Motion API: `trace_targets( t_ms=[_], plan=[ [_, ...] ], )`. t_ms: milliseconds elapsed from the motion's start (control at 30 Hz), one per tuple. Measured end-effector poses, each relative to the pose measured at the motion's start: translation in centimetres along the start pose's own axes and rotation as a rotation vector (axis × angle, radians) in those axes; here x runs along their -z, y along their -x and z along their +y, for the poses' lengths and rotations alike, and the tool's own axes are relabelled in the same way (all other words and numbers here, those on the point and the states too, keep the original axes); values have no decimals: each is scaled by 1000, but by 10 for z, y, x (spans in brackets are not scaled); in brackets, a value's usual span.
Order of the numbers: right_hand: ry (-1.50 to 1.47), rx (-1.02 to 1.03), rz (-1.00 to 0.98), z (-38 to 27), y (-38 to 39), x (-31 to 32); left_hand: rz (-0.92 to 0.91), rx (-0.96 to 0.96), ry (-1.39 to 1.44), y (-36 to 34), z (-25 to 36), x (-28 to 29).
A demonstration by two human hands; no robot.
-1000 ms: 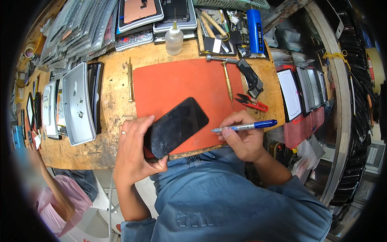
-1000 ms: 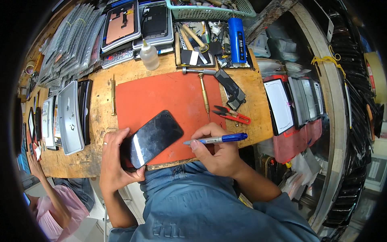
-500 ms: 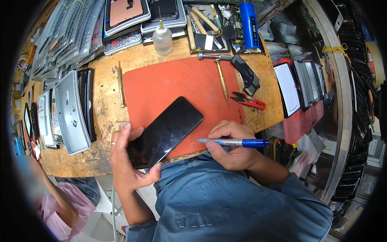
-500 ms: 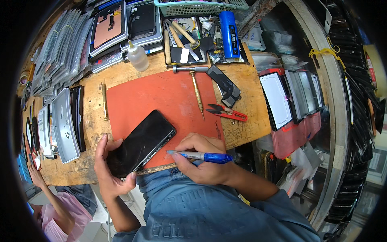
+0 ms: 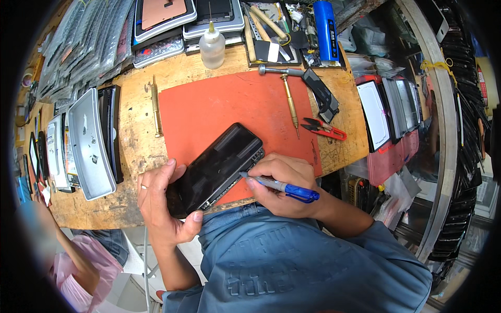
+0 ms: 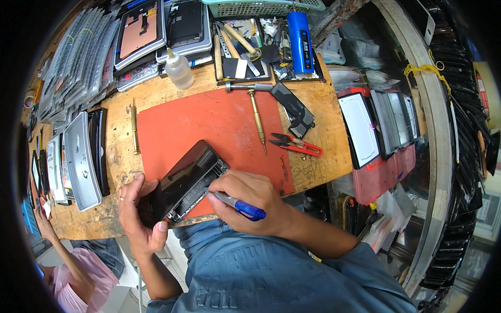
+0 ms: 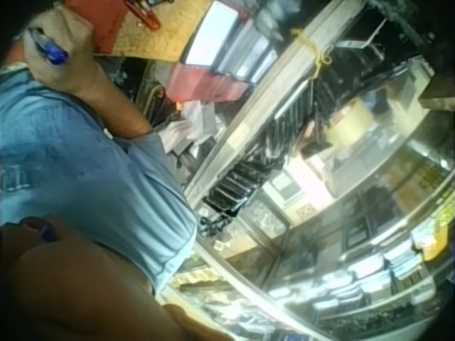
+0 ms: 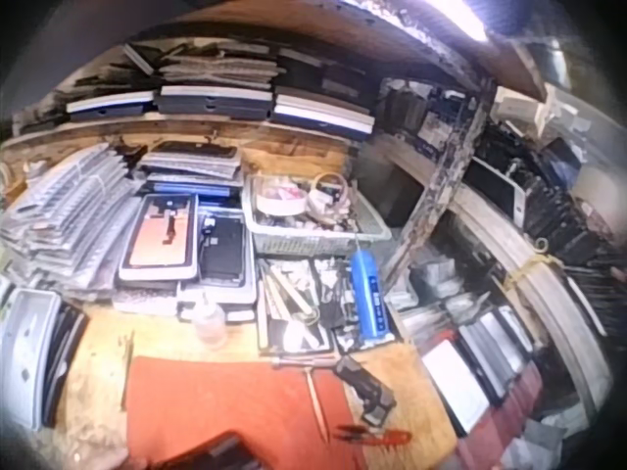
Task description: The person disassembles a smartphone, removes the back cover, and uses a plastic pry tool to disconnect internal components. They then reconnect the components, reassemble the phone, and test the screen by swiping and tapping.
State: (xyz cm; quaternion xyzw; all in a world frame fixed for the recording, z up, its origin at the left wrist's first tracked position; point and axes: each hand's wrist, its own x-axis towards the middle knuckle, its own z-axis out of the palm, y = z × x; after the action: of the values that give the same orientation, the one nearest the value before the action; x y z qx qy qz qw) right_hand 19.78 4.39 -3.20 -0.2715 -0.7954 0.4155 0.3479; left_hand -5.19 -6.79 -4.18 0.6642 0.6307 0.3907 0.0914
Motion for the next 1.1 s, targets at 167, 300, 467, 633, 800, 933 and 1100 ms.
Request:
trace_targets(
  t_ms=[167, 300, 467, 633, 800, 933, 1100],
  plan=[
    [-23, -29, 6, 2, 3, -1, -3, -15, -4, -1, 1, -1],
    [-25, -14, 8, 2, 1, 0, -11, -21, -15, -1, 2, 0],
    [-9, -2, 17, 1, 1, 0, -16, -16, -10, -3, 2, 0],
    [15, 3, 29, 1, 2, 0, -16, -19, -8, -2, 3, 0],
    [7, 11, 25, 2, 2, 1, -13, -16, -4, 0, 2, -1],
    [29, -2, 26, 0, 1, 1, -12, -22, -15, -1, 1, 0],
    [31, -2, 17, 0, 1, 2, -15, -24, -15, -1, 2, 0]
  ],
)
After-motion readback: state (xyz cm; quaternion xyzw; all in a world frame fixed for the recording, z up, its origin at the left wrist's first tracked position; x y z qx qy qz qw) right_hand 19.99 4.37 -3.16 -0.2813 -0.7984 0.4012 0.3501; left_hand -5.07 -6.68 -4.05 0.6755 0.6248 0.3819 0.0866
